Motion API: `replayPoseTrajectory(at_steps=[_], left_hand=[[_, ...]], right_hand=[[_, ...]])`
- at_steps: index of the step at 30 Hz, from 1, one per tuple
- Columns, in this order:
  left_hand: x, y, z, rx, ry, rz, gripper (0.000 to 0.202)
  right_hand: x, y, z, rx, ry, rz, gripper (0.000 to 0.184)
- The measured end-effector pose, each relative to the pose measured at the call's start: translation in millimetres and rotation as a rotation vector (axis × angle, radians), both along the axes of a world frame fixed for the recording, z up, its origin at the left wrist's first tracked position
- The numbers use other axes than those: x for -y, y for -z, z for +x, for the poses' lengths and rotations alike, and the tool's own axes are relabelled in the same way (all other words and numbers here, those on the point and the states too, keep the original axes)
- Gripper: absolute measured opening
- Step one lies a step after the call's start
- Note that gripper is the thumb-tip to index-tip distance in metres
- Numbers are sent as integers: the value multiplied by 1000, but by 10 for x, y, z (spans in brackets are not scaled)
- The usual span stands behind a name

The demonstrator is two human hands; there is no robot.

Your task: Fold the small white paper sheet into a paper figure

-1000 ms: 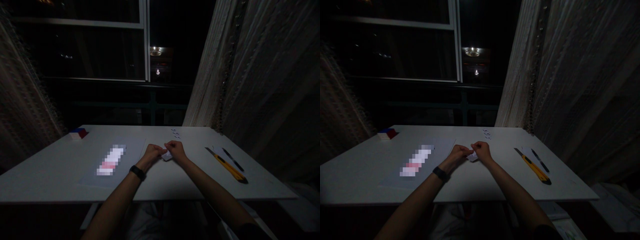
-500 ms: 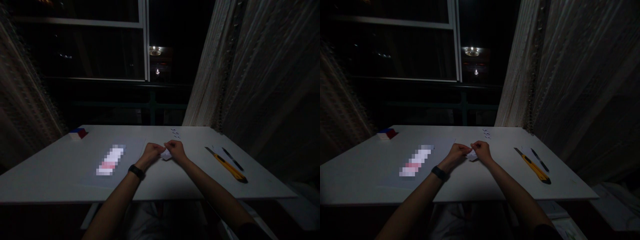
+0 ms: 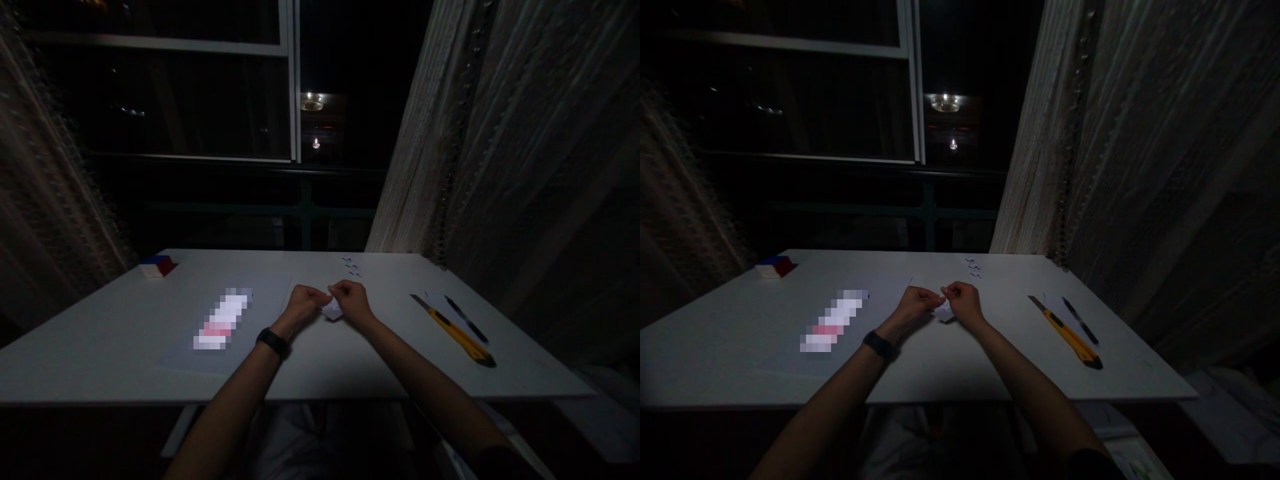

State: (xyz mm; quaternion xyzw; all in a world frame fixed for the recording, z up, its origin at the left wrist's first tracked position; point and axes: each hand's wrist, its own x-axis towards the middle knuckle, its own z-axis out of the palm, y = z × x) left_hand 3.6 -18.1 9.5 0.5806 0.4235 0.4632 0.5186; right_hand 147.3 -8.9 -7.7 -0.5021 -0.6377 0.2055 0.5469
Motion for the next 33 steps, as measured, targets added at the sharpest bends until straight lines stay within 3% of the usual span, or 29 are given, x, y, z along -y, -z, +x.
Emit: replayPoseTrajectory(at_steps=[12, 25, 33], left_hand=[[21, -59, -55, -34, 92, -30, 28], [13, -63, -40, -77, -29, 29, 23], [-18, -28, -45, -60, -62, 28, 23]], right_hand=[[39, -64, -4, 35, -43, 4, 23], [33, -34, -11, 39, -97, 35, 18], [21, -50, 5, -58, -145, 12, 28]])
